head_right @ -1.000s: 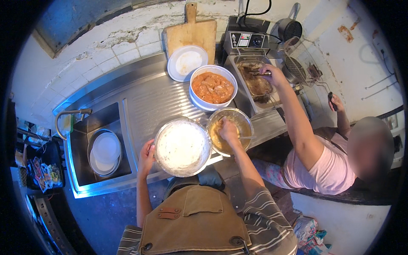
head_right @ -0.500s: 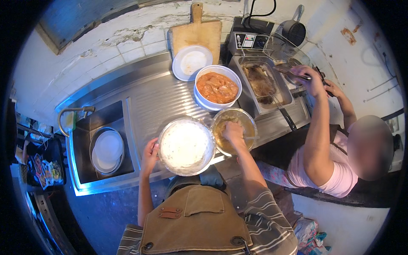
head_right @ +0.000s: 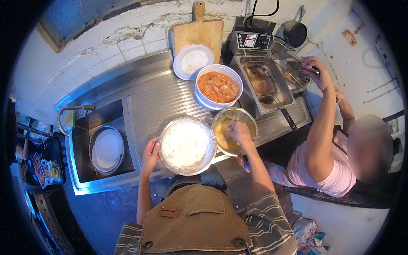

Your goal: The person prepares chicken pieces for frying by coating them in a three-step breading process. They take raw chicken from a container, roll it in flour, dip it into an egg wash, and then coat it in breadcrumbs before placing it into a deep fryer.

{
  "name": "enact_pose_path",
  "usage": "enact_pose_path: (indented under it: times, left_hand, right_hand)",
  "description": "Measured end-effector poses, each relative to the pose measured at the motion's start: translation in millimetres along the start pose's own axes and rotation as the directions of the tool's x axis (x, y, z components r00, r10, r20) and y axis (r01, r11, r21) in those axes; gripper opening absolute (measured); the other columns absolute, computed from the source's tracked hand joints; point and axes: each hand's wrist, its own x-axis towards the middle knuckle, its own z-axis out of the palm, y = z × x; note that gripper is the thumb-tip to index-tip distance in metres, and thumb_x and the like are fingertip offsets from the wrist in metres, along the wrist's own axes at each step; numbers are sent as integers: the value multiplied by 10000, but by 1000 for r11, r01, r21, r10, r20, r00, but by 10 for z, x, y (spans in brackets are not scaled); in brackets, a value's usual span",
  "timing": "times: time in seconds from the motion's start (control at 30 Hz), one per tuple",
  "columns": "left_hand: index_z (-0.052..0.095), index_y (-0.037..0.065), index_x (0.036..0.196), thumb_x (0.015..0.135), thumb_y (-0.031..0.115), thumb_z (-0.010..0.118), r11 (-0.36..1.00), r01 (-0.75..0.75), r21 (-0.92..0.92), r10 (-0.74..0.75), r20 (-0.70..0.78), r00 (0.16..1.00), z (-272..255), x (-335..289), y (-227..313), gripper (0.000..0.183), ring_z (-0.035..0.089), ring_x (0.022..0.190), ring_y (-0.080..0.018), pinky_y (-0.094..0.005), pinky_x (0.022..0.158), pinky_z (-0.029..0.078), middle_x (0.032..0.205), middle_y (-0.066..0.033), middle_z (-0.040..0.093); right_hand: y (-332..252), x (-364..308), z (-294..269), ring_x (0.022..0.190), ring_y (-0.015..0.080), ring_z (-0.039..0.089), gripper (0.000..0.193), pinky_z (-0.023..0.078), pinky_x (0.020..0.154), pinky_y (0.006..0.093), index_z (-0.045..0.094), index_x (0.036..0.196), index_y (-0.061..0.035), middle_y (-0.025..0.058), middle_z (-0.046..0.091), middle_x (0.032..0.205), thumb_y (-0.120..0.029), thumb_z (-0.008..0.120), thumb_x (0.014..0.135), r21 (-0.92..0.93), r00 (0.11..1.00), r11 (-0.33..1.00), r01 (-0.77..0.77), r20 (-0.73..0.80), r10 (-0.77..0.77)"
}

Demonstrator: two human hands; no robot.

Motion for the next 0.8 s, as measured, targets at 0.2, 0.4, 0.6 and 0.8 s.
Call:
enact_pose_path:
  times: [0.2,0.4,0.6,0.8]
  left_hand:
    - [493,71,1371,1035,242,489,1000,21,4,-21,16,1000,6,16,-5,377,619,955,-116,-265,692,555,1154,-59,636]
    - [515,53,1347,1031,215,501,999,-23,-26,22,-27,999,22,0,-23,356,617,873,-108,-247,623,527,1086,-66,647]
    - [523,53,1340,1028,229,511,999,-6,-51,5,-23,1000,42,-7,12,358,616,878,-109,-245,617,531,1073,-68,642]
    - [529,58,1333,1023,225,520,998,-7,-62,5,-46,999,35,-13,-7,352,611,875,-106,-244,614,531,1059,-65,641]
  right_hand:
    - [-6,-42,-317,823,339,700,261,539,774,431,729,1001,-64,193,713,879,-191,736,774,38,994,996,81,-78,-77]
    - [-275,-141,-664,814,348,699,265,535,755,413,722,1011,-44,207,707,880,-164,726,776,40,987,993,108,-128,-102]
    - [-322,-157,-745,880,366,688,243,533,799,416,724,995,-40,218,704,919,-140,717,774,128,985,980,150,-110,-136]
    - [-439,-193,-805,873,362,691,265,533,791,412,713,1020,-33,215,706,913,-120,721,771,106,983,982,159,-112,-147]
